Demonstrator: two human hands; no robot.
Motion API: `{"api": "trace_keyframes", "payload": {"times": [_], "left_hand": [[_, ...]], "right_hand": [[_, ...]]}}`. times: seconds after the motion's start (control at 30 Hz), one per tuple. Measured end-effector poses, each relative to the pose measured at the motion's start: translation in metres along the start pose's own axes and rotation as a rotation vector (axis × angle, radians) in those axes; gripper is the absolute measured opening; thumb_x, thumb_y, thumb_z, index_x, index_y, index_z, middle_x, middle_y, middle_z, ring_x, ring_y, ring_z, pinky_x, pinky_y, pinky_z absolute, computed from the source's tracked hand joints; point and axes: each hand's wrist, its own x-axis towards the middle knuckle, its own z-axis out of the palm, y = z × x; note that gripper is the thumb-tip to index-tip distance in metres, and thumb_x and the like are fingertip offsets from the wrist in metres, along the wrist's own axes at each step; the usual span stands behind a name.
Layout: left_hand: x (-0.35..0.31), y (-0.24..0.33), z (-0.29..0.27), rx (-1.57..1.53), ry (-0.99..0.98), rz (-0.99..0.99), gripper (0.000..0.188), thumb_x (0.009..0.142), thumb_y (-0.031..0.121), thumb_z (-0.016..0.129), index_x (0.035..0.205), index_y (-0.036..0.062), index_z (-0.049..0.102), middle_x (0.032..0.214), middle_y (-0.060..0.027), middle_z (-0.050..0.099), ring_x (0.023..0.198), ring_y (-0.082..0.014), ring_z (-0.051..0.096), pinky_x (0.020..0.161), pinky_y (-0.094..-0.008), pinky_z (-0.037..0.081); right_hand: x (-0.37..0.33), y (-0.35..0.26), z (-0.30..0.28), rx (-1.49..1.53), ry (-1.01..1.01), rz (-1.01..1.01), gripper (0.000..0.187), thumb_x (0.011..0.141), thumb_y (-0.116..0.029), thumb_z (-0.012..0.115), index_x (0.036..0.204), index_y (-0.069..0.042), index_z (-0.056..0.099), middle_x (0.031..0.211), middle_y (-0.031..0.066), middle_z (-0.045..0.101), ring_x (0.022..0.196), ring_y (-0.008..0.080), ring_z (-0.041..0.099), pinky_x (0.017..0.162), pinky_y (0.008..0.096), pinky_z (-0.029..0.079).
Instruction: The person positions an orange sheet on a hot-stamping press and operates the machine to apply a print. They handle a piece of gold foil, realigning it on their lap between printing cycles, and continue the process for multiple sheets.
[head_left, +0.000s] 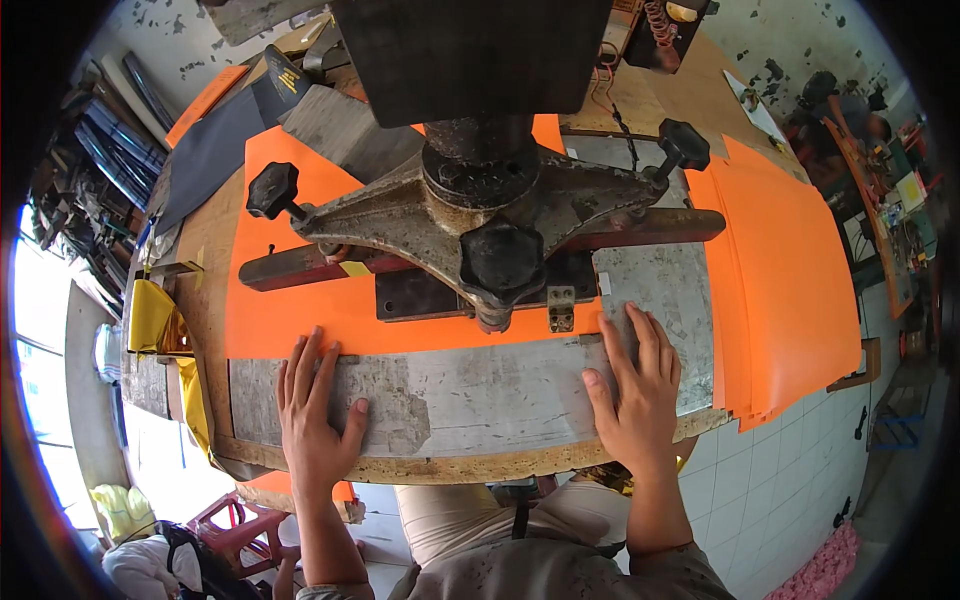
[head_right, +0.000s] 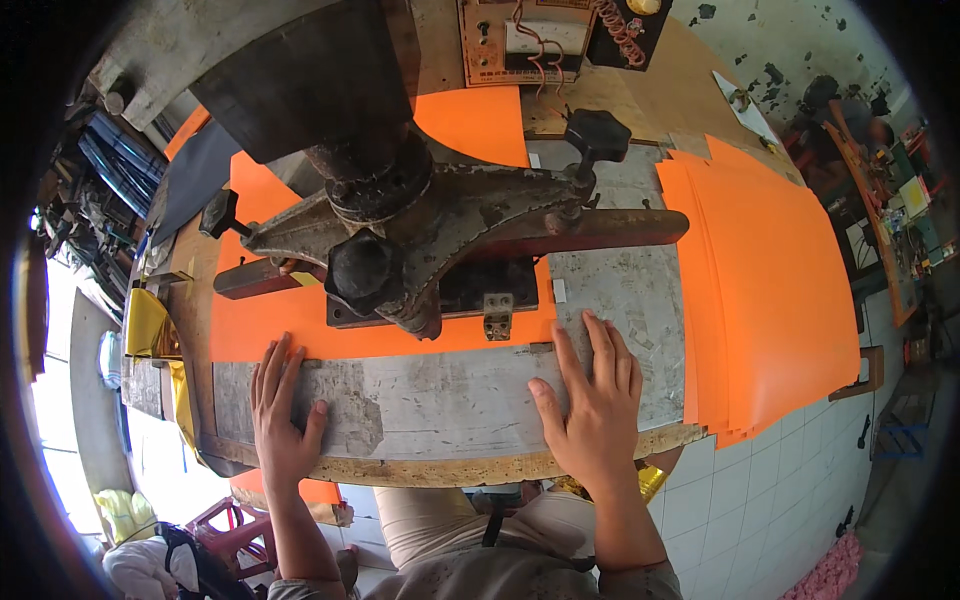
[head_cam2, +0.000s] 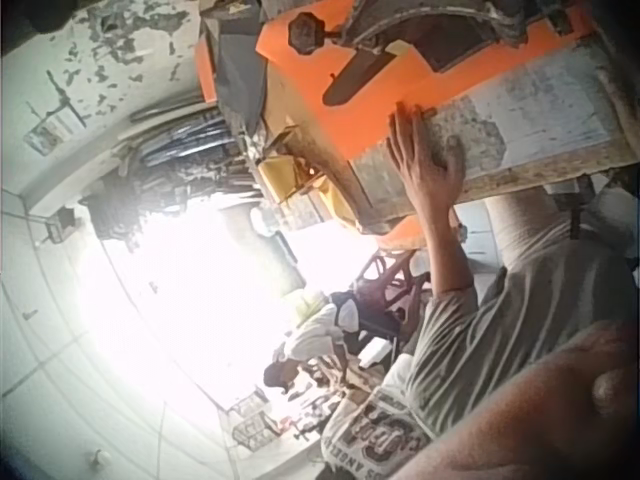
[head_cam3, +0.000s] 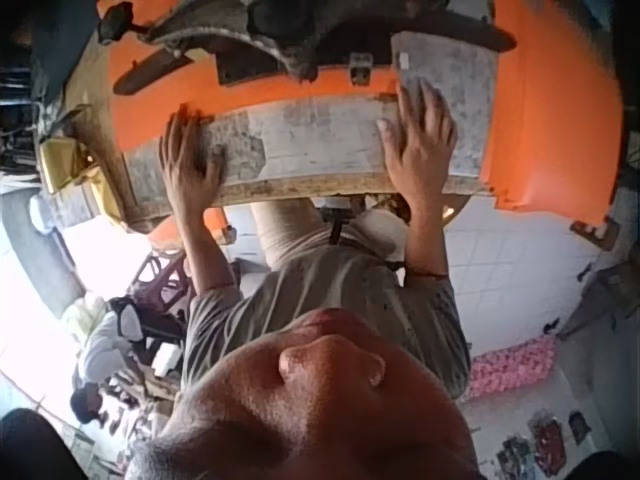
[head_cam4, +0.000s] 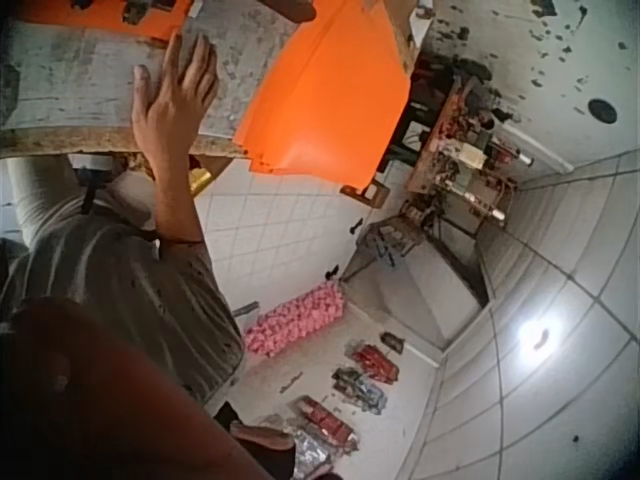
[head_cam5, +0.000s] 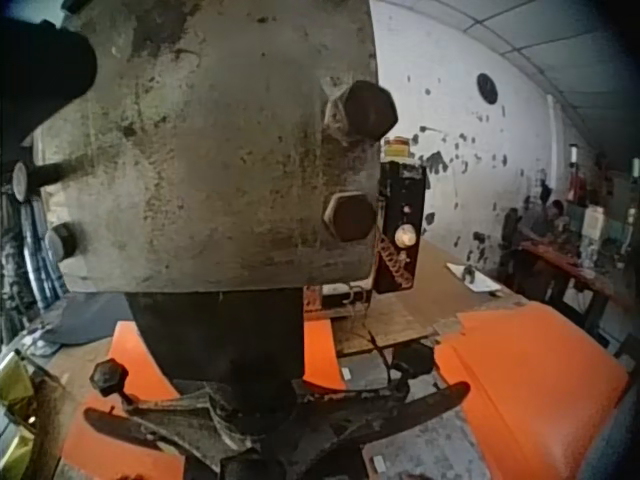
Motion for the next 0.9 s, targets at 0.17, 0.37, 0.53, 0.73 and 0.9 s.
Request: {"api": "trace_keyframes", "payload": {"times": [0.17, 0.37, 0.53, 0.73, 0.9], "left_hand": [[-0.002, -0.0017, 0.0, 0.005, -0.01, -0.001, 0.073, 0.082, 0.025, 0.068, 0.151, 0.0051, 0.056, 0.165, -0.0146, 0.043, 0.155, -0.0361, 0.036, 0.128, -0.0546, 0.023], [0.0005, -0.0023, 0.0004, -0.022, -0.003, 0.005, 0.074, 0.081, 0.026, 0.069, 0.151, 0.006, 0.055, 0.165, -0.0141, 0.044, 0.156, -0.0349, 0.035, 0.128, -0.0542, 0.022], [-0.0002, -0.0028, -0.0006, 0.0, -0.02, -0.001, 0.074, 0.083, 0.029, 0.069, 0.152, 0.0069, 0.055, 0.165, -0.0143, 0.044, 0.156, -0.0351, 0.035, 0.128, -0.0545, 0.022], [-0.001, -0.0027, 0.0018, 0.008, 0.019, -0.013, 0.072, 0.084, 0.031, 0.07, 0.151, 0.0068, 0.056, 0.164, -0.0156, 0.045, 0.155, -0.0364, 0.036, 0.128, -0.0547, 0.022], [0.0004, -0.0045, 0.0014, -0.007, -0.01, -0.01, 0.071, 0.083, 0.03, 0.071, 0.149, 0.006, 0.058, 0.164, -0.016, 0.046, 0.154, -0.037, 0.037, 0.128, -0.0548, 0.022]], "right_hand": [[0.0001, -0.0018, 0.0008, -0.002, -0.01, 0.007, 0.061, 0.103, -0.043, 0.058, 0.155, -0.012, 0.052, 0.16, 0.0173, 0.042, 0.146, 0.0407, 0.041, 0.116, 0.0586, 0.033], [0.0015, -0.0022, -0.0003, -0.013, -0.009, 0.0, 0.057, 0.104, -0.043, 0.058, 0.151, -0.012, 0.057, 0.16, 0.0165, 0.043, 0.145, 0.0405, 0.041, 0.116, 0.0577, 0.033], [0.0023, -0.0026, -0.0002, 0.0, -0.008, 0.017, 0.056, 0.104, -0.043, 0.058, 0.15, -0.012, 0.058, 0.16, 0.0165, 0.043, 0.146, 0.0401, 0.041, 0.116, 0.0573, 0.033], [0.0015, -0.0017, 0.0006, 0.005, -0.006, 0.019, 0.056, 0.104, -0.043, 0.056, 0.151, -0.012, 0.057, 0.16, 0.0161, 0.043, 0.146, 0.0392, 0.041, 0.117, 0.0567, 0.032], [0.0009, -0.0012, -0.0001, -0.017, -0.026, 0.007, 0.057, 0.104, -0.044, 0.056, 0.151, -0.012, 0.057, 0.161, 0.0159, 0.042, 0.146, 0.0393, 0.041, 0.117, 0.0573, 0.032]]}}
